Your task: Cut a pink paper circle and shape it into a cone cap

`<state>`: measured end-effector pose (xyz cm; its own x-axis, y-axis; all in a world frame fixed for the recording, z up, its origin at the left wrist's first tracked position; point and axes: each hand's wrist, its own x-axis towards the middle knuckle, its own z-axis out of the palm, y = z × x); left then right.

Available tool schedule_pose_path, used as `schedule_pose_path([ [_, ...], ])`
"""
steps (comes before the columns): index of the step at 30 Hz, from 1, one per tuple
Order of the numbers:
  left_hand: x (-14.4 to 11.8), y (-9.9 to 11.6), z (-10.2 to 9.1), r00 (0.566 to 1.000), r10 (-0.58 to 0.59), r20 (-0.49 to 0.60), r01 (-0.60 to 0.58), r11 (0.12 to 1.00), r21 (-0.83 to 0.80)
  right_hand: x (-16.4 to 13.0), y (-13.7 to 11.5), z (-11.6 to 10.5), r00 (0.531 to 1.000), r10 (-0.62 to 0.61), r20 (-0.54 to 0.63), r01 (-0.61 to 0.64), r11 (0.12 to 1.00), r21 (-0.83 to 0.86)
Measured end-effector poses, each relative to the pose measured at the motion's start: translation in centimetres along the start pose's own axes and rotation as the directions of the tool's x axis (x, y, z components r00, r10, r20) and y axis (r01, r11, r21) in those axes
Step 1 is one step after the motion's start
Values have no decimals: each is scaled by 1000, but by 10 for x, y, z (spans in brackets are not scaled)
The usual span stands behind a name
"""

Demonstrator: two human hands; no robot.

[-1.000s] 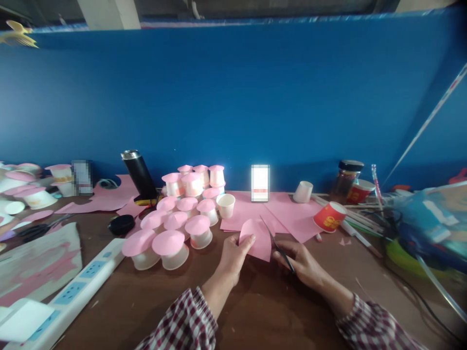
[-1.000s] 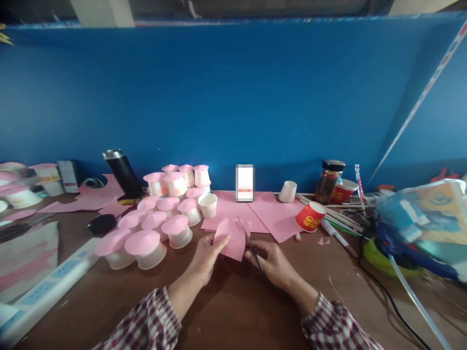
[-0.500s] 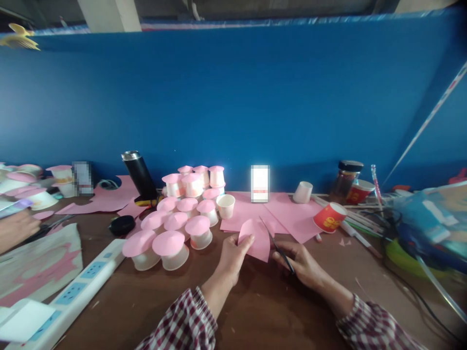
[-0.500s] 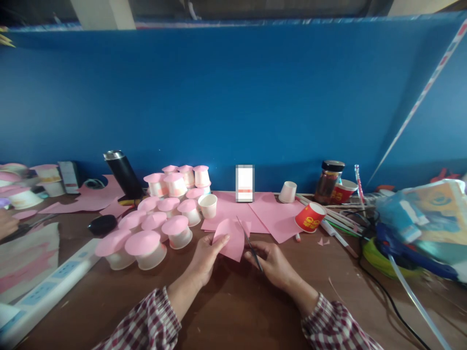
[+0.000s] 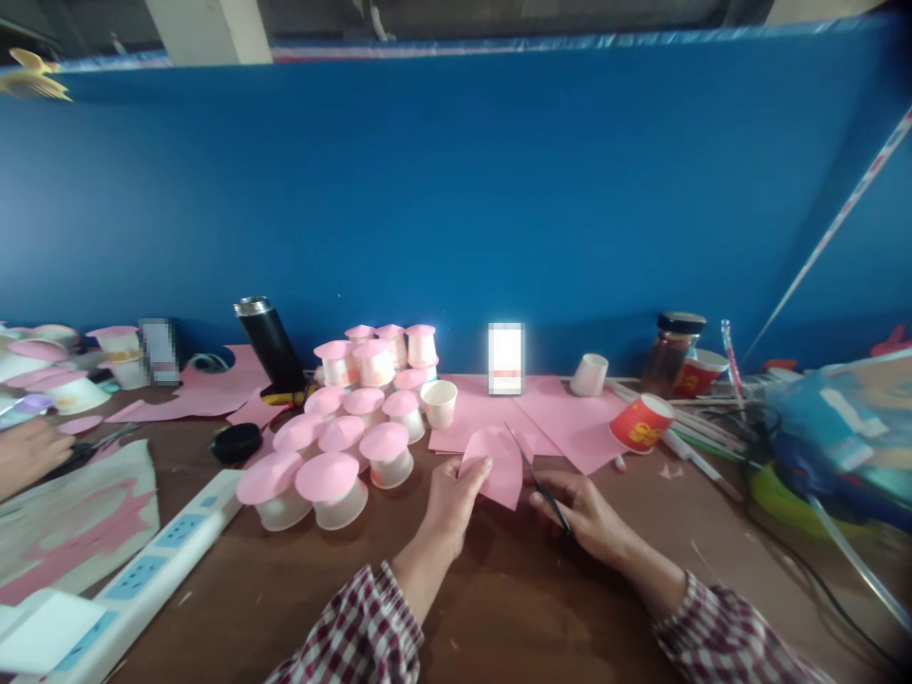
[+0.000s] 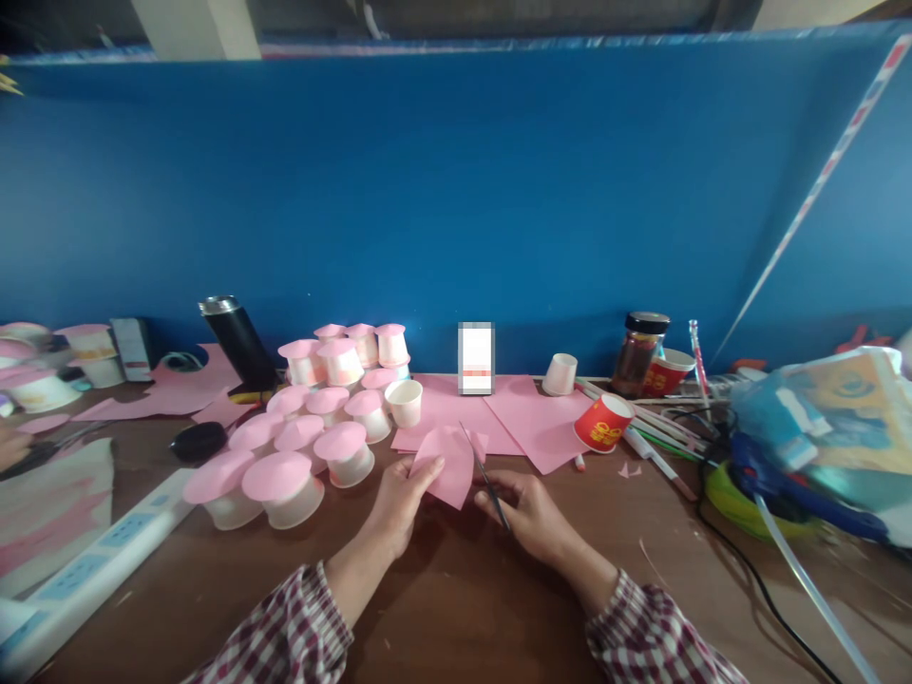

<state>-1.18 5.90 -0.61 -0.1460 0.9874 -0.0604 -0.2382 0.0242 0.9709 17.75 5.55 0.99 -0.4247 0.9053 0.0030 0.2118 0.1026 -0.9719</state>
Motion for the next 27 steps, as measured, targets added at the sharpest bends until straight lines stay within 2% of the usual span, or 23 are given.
schedule_pose_path([
  [11, -3, 2, 3, 1000, 8, -2, -8, 999, 48, -1, -8, 2, 999, -34, 10, 34, 998, 62],
  [27, -2, 0, 1, 1000, -1, 17, 0, 999, 49, -1, -6, 0, 998, -57, 2, 57, 998, -5],
])
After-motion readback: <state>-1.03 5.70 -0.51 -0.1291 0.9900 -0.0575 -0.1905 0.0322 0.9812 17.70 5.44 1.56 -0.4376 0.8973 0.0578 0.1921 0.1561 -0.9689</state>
